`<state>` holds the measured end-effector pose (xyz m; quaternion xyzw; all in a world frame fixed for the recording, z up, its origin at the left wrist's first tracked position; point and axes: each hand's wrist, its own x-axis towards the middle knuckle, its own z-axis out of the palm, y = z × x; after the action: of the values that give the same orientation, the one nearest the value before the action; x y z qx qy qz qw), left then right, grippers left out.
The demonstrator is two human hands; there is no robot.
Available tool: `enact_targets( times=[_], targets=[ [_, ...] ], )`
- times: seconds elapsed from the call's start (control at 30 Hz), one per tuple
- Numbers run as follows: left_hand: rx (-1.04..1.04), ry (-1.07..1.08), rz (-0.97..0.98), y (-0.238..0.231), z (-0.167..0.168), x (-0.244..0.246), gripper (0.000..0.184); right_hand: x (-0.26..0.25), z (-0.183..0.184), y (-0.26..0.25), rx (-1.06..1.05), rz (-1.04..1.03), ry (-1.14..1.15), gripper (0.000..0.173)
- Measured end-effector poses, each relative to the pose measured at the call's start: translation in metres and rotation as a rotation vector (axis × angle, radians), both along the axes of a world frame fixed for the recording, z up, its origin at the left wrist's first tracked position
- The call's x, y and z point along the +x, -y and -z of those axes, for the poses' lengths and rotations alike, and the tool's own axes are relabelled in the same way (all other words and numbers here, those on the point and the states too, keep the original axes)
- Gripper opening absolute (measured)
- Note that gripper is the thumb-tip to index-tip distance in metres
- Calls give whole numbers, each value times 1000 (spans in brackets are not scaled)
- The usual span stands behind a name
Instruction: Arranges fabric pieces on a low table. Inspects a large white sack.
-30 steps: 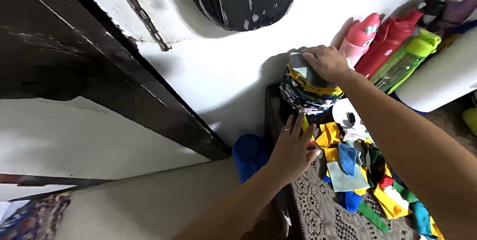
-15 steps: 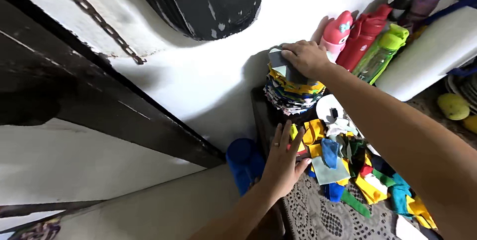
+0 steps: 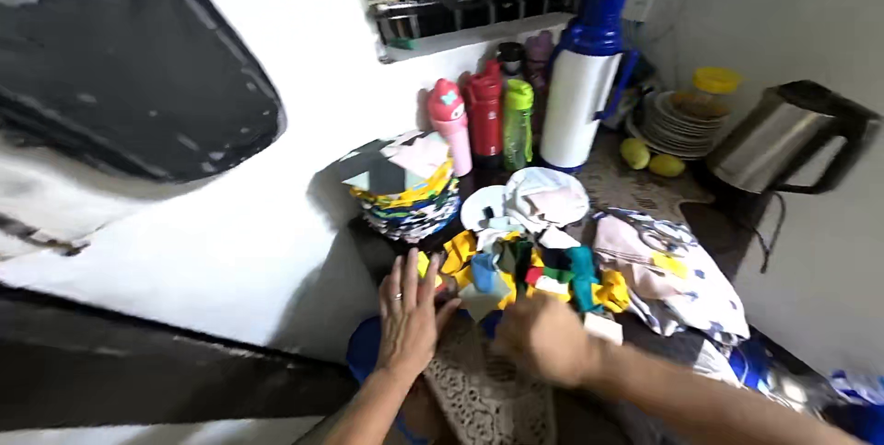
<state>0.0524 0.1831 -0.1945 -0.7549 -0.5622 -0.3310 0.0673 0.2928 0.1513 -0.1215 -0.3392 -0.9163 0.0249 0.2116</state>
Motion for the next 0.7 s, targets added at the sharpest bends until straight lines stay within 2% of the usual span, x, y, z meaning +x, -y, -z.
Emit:
enact_targets(
  times=[0.1,0.23,0.33,0.5,0.7],
  targets=[
    [-35,48,-61,22,-5,20,76,16,41,61,-134,4,-68,21],
    [-151,149,-88,87,-9,64,84,19,60,62,-265,119,-217,24],
    [-307,158,-95,130,-16,93,84,22,60,59,-304,82,-291,22],
    [-309,72,-190,133,-3,103,81,28,67,65,-196,101,-444,17],
    [-364,48,-169,131,-6,100,78,32,60,72,-294,129,-489,17]
  ],
)
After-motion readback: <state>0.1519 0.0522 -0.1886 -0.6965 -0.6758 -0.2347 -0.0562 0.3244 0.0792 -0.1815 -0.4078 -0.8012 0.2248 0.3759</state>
